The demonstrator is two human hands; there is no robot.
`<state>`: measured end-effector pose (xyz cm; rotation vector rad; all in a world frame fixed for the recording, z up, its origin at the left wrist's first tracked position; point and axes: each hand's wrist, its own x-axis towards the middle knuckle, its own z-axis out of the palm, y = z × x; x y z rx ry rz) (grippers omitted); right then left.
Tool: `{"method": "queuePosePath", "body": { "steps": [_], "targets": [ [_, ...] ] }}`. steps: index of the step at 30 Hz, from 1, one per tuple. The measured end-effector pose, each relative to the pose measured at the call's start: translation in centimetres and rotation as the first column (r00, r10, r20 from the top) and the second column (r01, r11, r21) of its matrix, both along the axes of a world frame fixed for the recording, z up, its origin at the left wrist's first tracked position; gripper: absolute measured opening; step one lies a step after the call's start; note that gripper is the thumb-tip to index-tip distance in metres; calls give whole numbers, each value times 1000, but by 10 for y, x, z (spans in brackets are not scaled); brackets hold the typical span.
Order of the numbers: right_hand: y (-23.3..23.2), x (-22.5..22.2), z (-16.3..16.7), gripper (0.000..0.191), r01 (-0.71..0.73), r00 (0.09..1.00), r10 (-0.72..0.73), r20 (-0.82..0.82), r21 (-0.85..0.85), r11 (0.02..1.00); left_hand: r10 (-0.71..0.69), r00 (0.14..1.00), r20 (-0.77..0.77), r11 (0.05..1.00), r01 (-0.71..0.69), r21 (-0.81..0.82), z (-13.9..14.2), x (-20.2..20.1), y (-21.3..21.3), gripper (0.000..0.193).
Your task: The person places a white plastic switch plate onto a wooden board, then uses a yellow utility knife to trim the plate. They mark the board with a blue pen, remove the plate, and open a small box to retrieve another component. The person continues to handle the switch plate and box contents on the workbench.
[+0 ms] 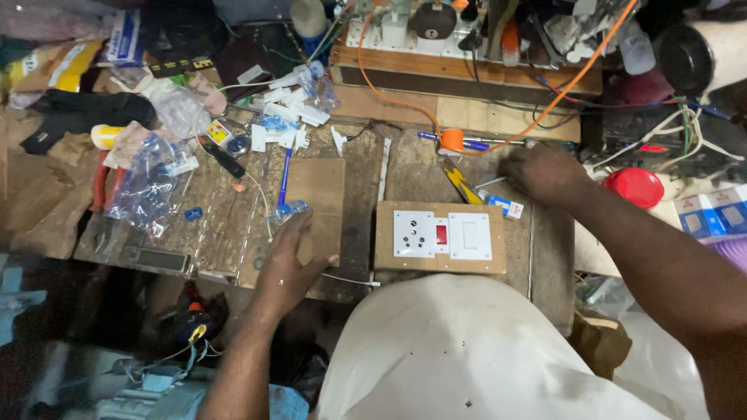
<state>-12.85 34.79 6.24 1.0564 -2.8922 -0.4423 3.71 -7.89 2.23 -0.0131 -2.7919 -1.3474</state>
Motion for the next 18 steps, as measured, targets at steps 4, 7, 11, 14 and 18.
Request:
{"method": "queuePosePath", "body": {
  "steps": [4,7,11,14,18],
  "targets": [
    [17,20,-1,25,257,965,-261,-27,-102,961,14,999,-51,998,-18,-66,0,7,-8,84],
    [26,41,-8,21,305,949,-309,66,-455,837,35,999,-23,999,-35,-22,3,4,-1,86],
    [26,67,-22,18,172,978,-43,203,-674,719,-15,1000,-15,1000,15,21,4,-6,21,91],
    [11,65,-27,19,54,975,118,190,-713,699,-73,997,-26,996,74,42,10,-15,39,92],
    [-15,57,-23,16,22,954,174,243,-639,769,-157,987,-40,984,160,75,23,-23,66,93]
  ]
}}
